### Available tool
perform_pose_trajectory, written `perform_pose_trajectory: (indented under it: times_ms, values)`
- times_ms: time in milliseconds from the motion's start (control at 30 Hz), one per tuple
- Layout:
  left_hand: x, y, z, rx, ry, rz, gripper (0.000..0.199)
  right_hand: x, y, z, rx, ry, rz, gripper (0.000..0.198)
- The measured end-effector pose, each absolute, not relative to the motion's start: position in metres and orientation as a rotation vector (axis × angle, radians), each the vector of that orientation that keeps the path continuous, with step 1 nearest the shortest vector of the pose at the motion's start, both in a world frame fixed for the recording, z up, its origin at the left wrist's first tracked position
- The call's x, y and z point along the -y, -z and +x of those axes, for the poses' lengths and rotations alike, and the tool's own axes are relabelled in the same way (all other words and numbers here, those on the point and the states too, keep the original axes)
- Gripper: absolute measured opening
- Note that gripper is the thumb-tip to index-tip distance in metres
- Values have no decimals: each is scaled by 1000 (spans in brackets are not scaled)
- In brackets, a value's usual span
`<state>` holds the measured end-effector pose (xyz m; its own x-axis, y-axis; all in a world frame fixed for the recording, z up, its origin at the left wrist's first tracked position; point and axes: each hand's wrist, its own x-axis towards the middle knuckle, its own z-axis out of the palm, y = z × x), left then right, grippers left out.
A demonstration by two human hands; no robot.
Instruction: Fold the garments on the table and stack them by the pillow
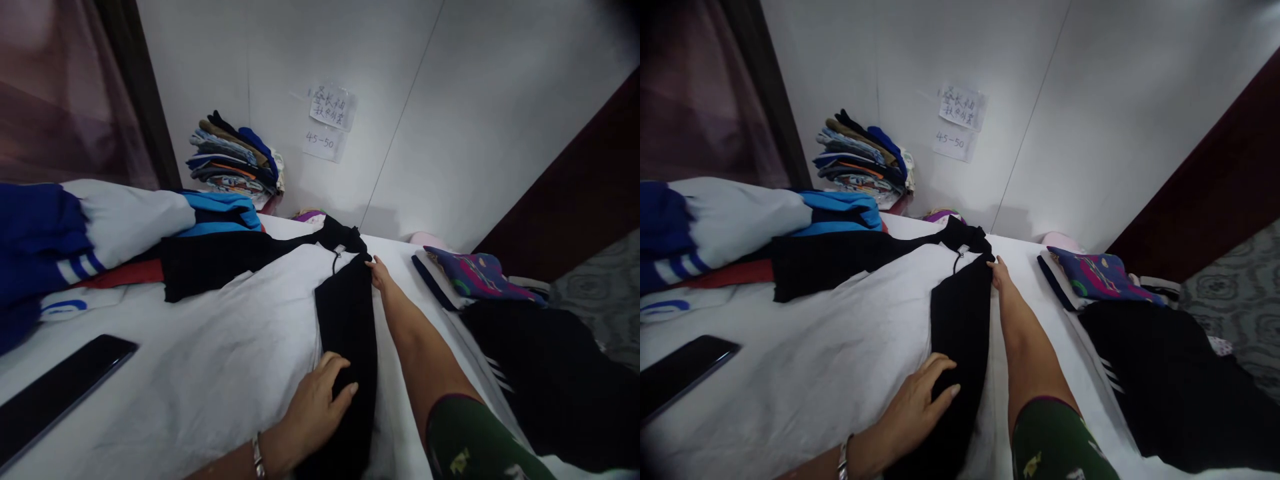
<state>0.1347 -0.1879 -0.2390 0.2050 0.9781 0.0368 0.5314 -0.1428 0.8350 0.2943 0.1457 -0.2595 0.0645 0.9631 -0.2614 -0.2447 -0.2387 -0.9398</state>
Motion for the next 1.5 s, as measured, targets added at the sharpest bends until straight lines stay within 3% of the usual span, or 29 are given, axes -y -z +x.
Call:
perform_pose_trajectory:
  times_ms: [367, 600, 733, 833, 1000, 1233, 1367, 1500]
  values:
    - [192, 238, 137, -1572, -666, 2006, 46, -50, 259, 307, 872, -1493, -1242, 90]
    - [190, 230, 140, -1252, -785, 1712, 48, -5, 255, 309, 965, -1469, -1198, 94]
    - [188, 219, 139, -1035, -842, 1369, 57, -4, 252, 305, 997, -1420, -1214, 90]
    - [196, 222, 137, -1130, -838, 1350, 55, -5, 257, 302, 995, -1396, -1245, 87]
    - [220, 237, 126, -1375, -741, 1705, 48, -10, 269, 301, 978, -1373, -1260, 86]
    - [205, 215, 123, -1514, -556, 2160, 31, -32, 269, 304, 889, -1374, -1301, 98]
    - [178, 223, 132, -1470, -691, 2302, 40, -57, 263, 305, 849, -1350, -1288, 100]
    - [169, 247, 132, -1539, -563, 2303, 51, -87, 259, 303, 828, -1339, -1297, 100]
